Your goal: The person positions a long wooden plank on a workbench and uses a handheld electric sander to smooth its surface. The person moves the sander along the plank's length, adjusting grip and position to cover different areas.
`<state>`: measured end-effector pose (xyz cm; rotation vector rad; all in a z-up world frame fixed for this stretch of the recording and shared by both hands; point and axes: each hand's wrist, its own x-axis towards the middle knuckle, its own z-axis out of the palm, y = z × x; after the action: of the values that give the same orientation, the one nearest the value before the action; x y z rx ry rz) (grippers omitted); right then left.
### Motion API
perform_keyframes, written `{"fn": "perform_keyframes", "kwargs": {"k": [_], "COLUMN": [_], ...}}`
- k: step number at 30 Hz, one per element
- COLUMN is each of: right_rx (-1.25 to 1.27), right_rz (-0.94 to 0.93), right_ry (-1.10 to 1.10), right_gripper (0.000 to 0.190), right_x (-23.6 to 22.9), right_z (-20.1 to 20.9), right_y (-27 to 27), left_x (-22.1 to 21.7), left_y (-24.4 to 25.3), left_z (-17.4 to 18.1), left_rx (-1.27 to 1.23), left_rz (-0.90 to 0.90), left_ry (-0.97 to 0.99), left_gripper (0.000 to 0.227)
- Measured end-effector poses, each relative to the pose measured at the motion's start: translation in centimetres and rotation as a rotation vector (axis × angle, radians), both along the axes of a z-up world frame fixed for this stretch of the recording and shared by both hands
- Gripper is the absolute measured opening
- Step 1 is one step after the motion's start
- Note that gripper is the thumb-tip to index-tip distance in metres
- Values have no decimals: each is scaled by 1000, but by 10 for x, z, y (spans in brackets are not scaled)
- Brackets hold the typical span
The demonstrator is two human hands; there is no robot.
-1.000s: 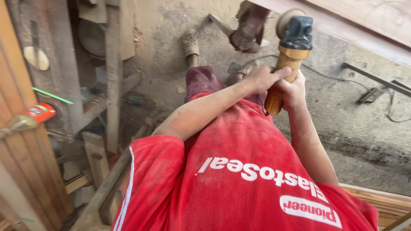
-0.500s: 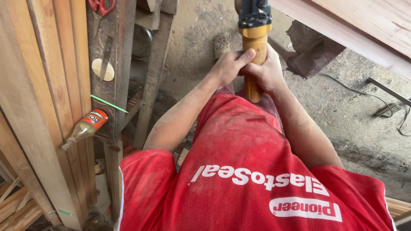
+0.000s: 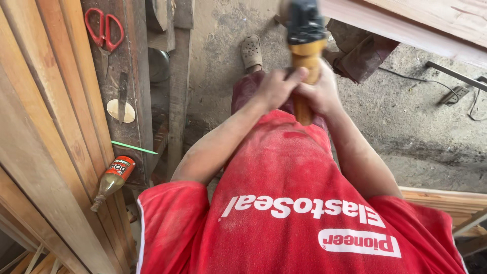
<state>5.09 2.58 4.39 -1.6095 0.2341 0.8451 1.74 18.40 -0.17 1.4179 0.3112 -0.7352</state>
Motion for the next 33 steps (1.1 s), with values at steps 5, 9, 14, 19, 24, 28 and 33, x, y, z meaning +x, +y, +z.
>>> {"fn": "perform_keyframes", "kwargs": {"k": [5, 9, 14, 19, 24, 28, 33], "right_rx": [-27, 41, 131, 92, 76, 25, 27], "right_rz": [-251, -243, 36, 163, 147, -6, -198], "right_ry": [32, 10, -22, -44, -123, -34, -1], "right_gripper": [45, 46, 52, 54, 55, 53, 54], "right_x": [-27, -32, -1, 25, 23, 1, -27], "right_z": [0, -5, -11, -18, -15, -8, 4], "right_y": [-50, -42, 15, 66, 39, -23, -110], "left_x": [10, 7, -7, -7, 2, 1, -2], "left_y": [-59, -48, 24, 75, 52, -12, -103], "left_z": [4, 5, 2, 0, 4, 1, -4], "left_rx": [113, 155, 16, -167, -288, -207, -126], "left_rz": [-231, -265, -37, 215, 270, 97, -151], "left_ry": [20, 33, 28, 117, 94, 159, -7], "left_gripper": [74, 74, 87, 81, 77, 76, 76]}}
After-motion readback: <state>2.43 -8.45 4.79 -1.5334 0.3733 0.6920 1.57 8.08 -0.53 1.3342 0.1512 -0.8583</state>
